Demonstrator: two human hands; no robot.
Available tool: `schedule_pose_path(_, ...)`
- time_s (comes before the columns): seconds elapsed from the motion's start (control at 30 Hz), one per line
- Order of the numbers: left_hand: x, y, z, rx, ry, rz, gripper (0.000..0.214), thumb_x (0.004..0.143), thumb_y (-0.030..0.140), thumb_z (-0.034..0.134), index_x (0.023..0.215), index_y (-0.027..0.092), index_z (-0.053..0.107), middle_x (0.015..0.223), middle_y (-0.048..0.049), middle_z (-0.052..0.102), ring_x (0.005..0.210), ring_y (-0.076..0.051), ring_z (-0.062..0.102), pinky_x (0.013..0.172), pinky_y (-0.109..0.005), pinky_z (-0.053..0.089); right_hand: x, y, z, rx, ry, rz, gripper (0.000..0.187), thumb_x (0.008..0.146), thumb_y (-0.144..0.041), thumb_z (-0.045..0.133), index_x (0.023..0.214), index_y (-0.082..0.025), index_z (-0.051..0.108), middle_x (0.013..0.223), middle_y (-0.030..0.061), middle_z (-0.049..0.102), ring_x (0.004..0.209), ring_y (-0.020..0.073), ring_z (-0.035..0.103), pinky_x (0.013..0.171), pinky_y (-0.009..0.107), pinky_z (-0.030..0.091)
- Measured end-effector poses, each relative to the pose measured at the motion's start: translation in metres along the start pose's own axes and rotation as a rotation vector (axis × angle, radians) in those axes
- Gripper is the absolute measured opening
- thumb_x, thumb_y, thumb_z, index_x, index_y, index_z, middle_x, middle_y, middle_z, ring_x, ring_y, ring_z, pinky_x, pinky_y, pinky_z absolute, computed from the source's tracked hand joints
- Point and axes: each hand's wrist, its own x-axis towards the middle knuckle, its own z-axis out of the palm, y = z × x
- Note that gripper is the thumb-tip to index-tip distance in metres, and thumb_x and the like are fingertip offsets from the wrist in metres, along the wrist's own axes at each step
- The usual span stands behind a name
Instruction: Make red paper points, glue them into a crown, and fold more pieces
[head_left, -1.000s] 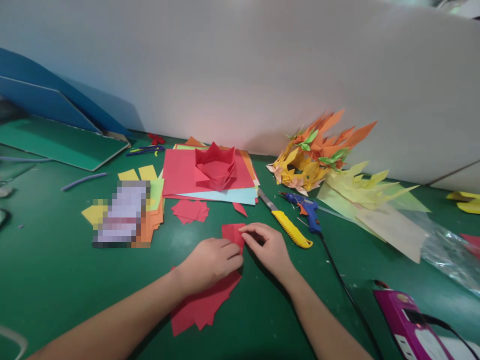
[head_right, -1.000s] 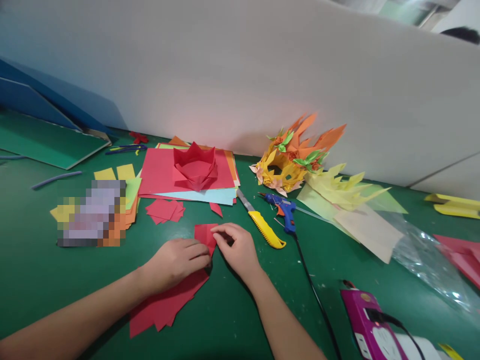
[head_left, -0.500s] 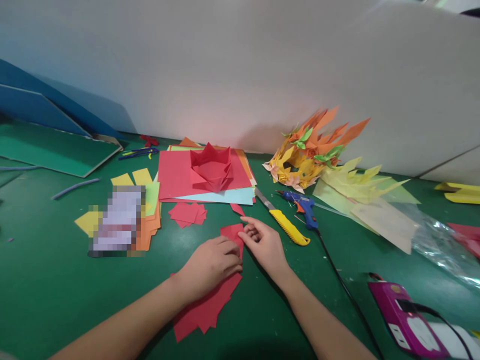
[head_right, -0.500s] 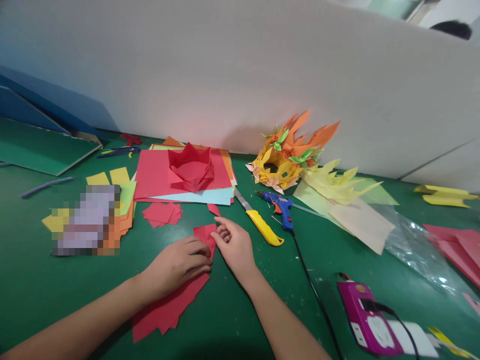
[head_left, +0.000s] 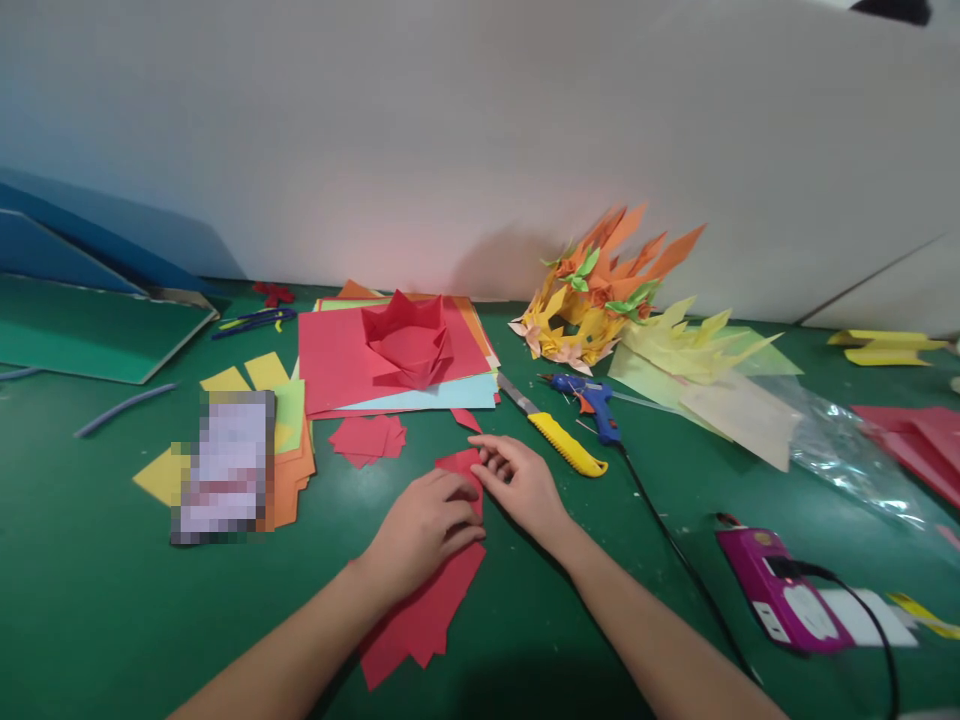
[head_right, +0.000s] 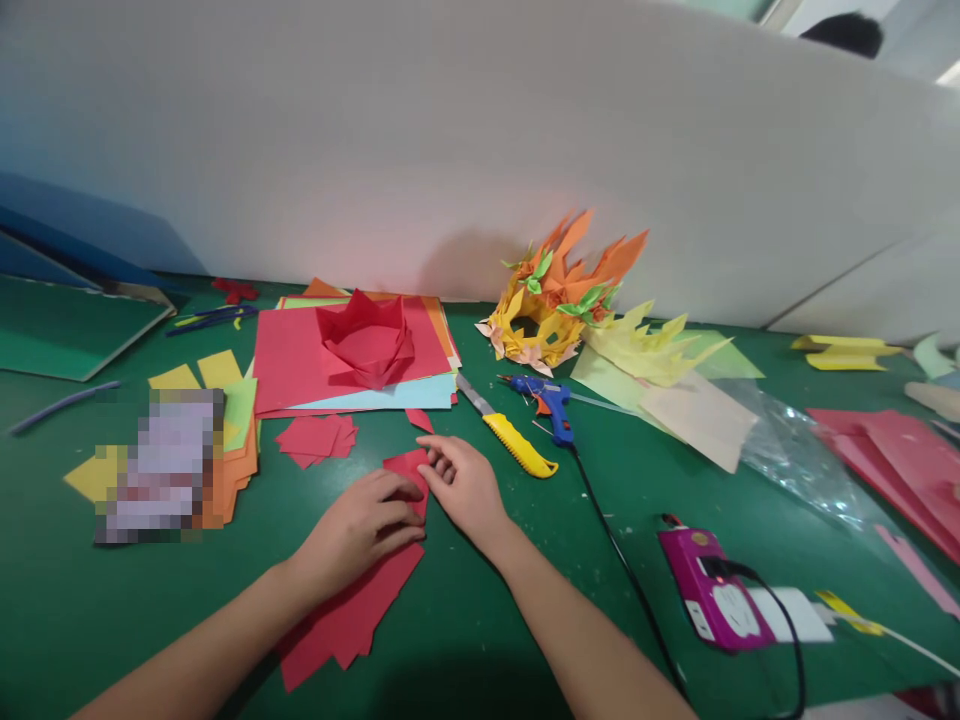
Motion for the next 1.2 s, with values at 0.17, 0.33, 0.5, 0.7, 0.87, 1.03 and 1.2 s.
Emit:
schedule_pose_path(0.17, 0.0009, -0.0008, 0.0001, 0.017, 0.004, 0.004, 0.017, 0.085, 0.023, 0.061, 0.071, 0.018, 0.069, 0.083, -0.0049, 0.064, 0.075, -0.018, 0.058, 0.067, -0.030, 0.047, 0.0017, 0.0001, -0.0006, 0.000, -0.024, 0.003, 0.029, 0.078, -0.023, 0.055, 0.104, -0.017, 0.066, 0.076, 0.0019, 0.059, 0.056, 0.0107, 0.050, 0.052, 0.023, 0.046)
schedule_pose_path(0.33, -0.0002, 0.0007, 0.0008, 0.022, 0.005, 0.008, 0.017, 0.085, 0.022, 0.062, 0.070, 0.017, 0.068, 0.085, -0.0050, 0.065, 0.076, -0.018, 0.058, 0.069, -0.030, 0.048, 0.0033, 0.0005, -0.0006, 0.028, -0.023, 0.044, 0.030, 0.077, -0.024, 0.056, 0.104, -0.016, 0.067, 0.074, 0.0016, 0.060, 0.057, 0.0111, 0.051, 0.051, 0.022, 0.045)
schedule_pose_path(0.5, -0.0003, 0.0020, 0.0008, 0.007, 0.020, -0.009, 0.011, 0.085, 0.018, 0.061, 0.076, 0.015, 0.066, 0.083, -0.0040, 0.068, 0.081, -0.019, 0.059, 0.077, -0.034, 0.050, 0.0053, 0.0000, 0.0011, 0.047, 0.003, 0.093, 0.029, 0.073, -0.026, 0.061, 0.100, -0.016, 0.069, 0.068, 0.0001, 0.060, 0.055, 0.0107, 0.050, 0.050, 0.022, 0.044)
schedule_pose_path(0.7, -0.0022, -0.0020, -0.0024, -0.014, 0.048, 0.000, 0.021, 0.090, 0.017, 0.052, 0.076, 0.017, 0.068, 0.087, -0.0036, 0.069, 0.085, -0.018, 0.060, 0.076, -0.030, 0.050, 0.0087, -0.0030, 0.0032, 0.063, 0.037, 0.115, 0.021, 0.070, -0.026, 0.064, 0.088, -0.016, 0.071, 0.065, 0.0001, 0.061, 0.053, 0.0110, 0.051, 0.051, 0.022, 0.045)
schedule_pose_path(0.87, -0.0026, -0.0039, -0.0039, 0.041, 0.041, -0.006, 0.020, 0.088, 0.018, 0.055, 0.074, 0.018, 0.069, 0.093, -0.0070, 0.065, 0.085, -0.019, 0.059, 0.075, -0.032, 0.050, 0.0081, -0.0028, 0.0061, 0.046, 0.061, 0.125, 0.017, 0.071, -0.027, 0.063, 0.083, -0.017, 0.070, 0.063, -0.0003, 0.061, 0.053, 0.0115, 0.053, 0.053, 0.023, 0.046)
schedule_pose_path(1.03, -0.0004, -0.0040, -0.0051, 0.042, 0.071, -0.041, 0.014, 0.084, 0.021, 0.063, 0.072, 0.018, 0.069, 0.096, -0.0079, 0.063, 0.092, -0.022, 0.058, 0.078, -0.037, 0.051, 0.0070, -0.0046, 0.0087, 0.032, 0.096, 0.149, 0.021, 0.071, -0.026, 0.062, 0.088, -0.016, 0.069, 0.063, -0.0005, 0.062, 0.054, 0.0117, 0.054, 0.054, 0.023, 0.047)
schedule_pose_path(1.2, 0.0002, -0.0051, -0.0055, 0.054, 0.061, -0.104, 0.013, 0.081, 0.024, 0.066, 0.069, 0.019, 0.071, 0.101, -0.0092, 0.062, 0.094, -0.024, 0.058, 0.079, -0.039, 0.051, 0.0040, -0.0094, 0.0069, 0.019, 0.114, 0.167, 0.021, 0.072, -0.024, 0.060, 0.088, -0.015, 0.069, 0.064, 0.0006, 0.064, 0.054, 0.0120, 0.056, 0.053, 0.023, 0.049)
